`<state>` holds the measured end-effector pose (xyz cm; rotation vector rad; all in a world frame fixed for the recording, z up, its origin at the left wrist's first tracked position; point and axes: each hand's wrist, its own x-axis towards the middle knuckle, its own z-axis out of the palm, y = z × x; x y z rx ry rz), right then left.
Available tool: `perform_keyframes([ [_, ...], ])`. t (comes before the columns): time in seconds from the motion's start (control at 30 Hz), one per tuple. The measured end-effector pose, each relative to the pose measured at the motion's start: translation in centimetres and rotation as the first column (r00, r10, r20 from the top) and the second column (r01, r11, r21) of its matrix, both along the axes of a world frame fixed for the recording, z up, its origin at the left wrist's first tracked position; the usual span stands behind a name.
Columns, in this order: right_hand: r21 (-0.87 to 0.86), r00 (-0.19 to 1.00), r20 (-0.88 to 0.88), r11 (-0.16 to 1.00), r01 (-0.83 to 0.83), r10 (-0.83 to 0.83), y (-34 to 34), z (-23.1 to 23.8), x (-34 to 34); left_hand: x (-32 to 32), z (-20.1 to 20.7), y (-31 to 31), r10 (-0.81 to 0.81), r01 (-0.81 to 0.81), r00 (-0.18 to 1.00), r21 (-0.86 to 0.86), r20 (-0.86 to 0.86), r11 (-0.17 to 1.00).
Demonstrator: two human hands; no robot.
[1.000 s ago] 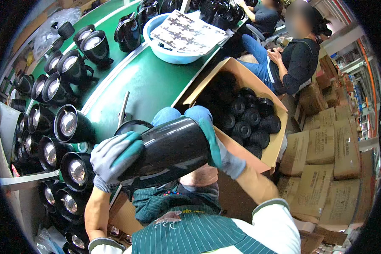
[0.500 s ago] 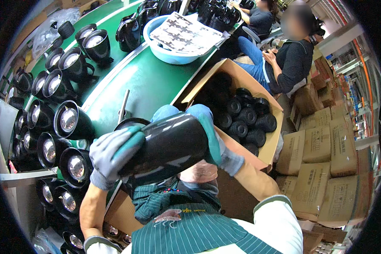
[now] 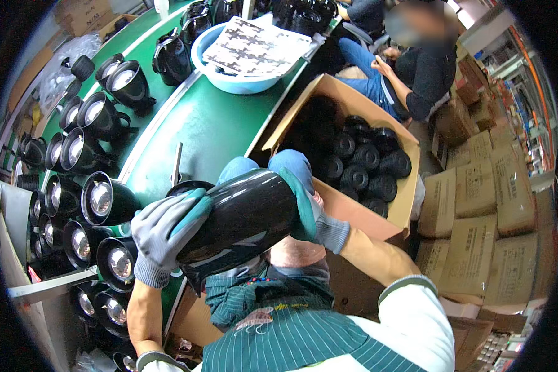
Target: The person sits on the floor and assembles black kettles by inserting a metal rod into the base and attaching a lid. They handle each kettle one at a time, placing the finished units on the table.
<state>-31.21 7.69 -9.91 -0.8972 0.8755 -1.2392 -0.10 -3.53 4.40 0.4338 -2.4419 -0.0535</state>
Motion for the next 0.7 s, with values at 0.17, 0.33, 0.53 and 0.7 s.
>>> perform_keyframes([
  [0.17,-0.110,0.985,-0.174,0.993,-0.033,0.013,1.8,5.5,0.9,-0.2,-5.5,0.3,0.262,-0.069,0.924,0.554,-0.277,0.829],
  [0.33,-0.387,0.901,-0.427,0.916,-0.106,-0.077,2.4,8.7,1.6,3.0,-17.4,2.4,0.472,0.362,0.804,0.927,-0.362,0.094],
  [0.53,-0.013,0.974,0.216,0.997,0.078,-0.073,3.4,5.6,2.0,-0.7,-6.6,2.6,0.382,-0.039,0.877,0.750,-0.290,0.660],
  [0.7,-0.459,0.878,0.454,0.884,0.083,0.154,1.4,-0.1,-1.2,-2.8,-5.1,4.5,0.346,-0.022,0.874,0.686,-0.340,0.728],
])
